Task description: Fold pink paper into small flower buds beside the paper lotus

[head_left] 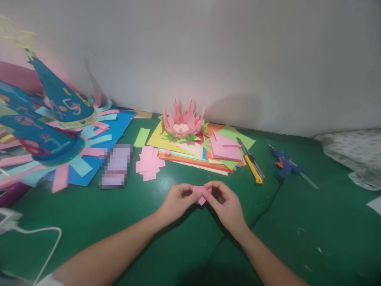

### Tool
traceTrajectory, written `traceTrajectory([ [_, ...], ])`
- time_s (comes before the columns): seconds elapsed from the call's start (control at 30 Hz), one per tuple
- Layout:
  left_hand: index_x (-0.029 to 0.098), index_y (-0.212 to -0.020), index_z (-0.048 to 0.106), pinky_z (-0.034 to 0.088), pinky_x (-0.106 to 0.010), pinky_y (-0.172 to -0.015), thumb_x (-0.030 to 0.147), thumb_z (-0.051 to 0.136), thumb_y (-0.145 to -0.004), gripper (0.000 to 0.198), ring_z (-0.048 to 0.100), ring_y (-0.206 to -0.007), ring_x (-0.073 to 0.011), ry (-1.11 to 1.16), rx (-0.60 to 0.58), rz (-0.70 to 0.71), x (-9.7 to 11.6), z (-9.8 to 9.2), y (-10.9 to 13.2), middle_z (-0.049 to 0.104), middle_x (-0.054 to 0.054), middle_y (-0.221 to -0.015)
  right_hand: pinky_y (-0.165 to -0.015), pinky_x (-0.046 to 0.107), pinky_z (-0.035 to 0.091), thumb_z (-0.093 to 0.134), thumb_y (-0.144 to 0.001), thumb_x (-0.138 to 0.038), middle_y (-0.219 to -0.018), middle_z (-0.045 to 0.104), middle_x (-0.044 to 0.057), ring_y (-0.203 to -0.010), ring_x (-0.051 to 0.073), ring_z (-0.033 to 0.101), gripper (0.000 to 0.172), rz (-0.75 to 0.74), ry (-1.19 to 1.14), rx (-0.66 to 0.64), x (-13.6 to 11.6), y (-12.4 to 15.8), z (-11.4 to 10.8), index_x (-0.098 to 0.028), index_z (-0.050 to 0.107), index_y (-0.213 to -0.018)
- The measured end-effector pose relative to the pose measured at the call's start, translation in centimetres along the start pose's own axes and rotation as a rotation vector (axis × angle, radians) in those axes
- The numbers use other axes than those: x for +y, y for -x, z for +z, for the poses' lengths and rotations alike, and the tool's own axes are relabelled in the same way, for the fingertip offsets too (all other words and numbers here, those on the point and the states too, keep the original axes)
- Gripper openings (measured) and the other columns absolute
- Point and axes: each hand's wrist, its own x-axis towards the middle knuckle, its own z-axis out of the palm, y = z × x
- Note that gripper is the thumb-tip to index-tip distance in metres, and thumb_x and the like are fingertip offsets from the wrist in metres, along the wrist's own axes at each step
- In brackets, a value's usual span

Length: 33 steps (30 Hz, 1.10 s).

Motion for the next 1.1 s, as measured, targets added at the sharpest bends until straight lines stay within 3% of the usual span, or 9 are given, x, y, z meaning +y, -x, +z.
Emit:
traceTrajectory([
  [0.37, 0.01, -0.073, 0.066, 0.044, -0.026, -0.066, 0.037, 0.069, -0.067, 0.028, 0.057, -0.063, -0.0122, 0.126, -0.025, -0.044, -0.11, -0.06, -0.17, 0.065, -0.004, -0.066, -0.062, 0.025, 0.051, 0.066, -0.073, -0.031, -0.071, 0.061, 0.001, -0.068, 0.015, 0.059, 0.014, 0.032, -0.083, 0.0, -0.3, -0.2, -0.13, -0.019, 0.06, -0.07],
  [0.63, 0.011, -0.07, 0.063, 0.041, -0.025, -0.065, 0.037, 0.072, -0.063, 0.028, 0.053, -0.06, -0.0102, 0.297, 0.027, -0.075, 0.01, 0.12, -0.18, 0.062, -0.001, -0.063, -0.064, 0.025, 0.052, 0.065, -0.074, -0.029, -0.082, 0.063, 0.003, -0.073, 0.015, 0.061, 0.017, -0.014, -0.075, 0.013, 0.09, 0.08, 0.15, -0.02, 0.06, -0.088],
  [0.9, 0.011, -0.066, 0.058, 0.037, -0.023, -0.062, 0.043, 0.053, -0.08, 0.035, 0.048, -0.057, -0.0095, 0.157, -0.044, 0.014, -0.09, 0.1, -0.3, 0.056, 0.0, -0.058, -0.072, 0.026, 0.051, 0.062, -0.077, -0.019, -0.086, 0.059, 0.002, -0.08, 0.015, 0.059, 0.017, -0.17, 0.025, -0.034, 0.42, 0.48, 0.37, -0.023, 0.058, -0.093],
  [1.1, 0.012, -0.067, 0.055, 0.037, -0.022, -0.06, 0.043, 0.049, -0.082, 0.035, 0.047, -0.058, -0.0094, 0.051, -0.011, 0.067, 0.04, 0.23, -0.26, 0.053, 0.001, -0.059, -0.072, 0.027, 0.051, 0.063, -0.077, -0.02, -0.087, 0.061, 0.003, -0.081, 0.016, 0.06, 0.017, -0.156, 0.015, -0.003, 0.58, 0.48, 0.33, -0.023, 0.059, -0.093],
])
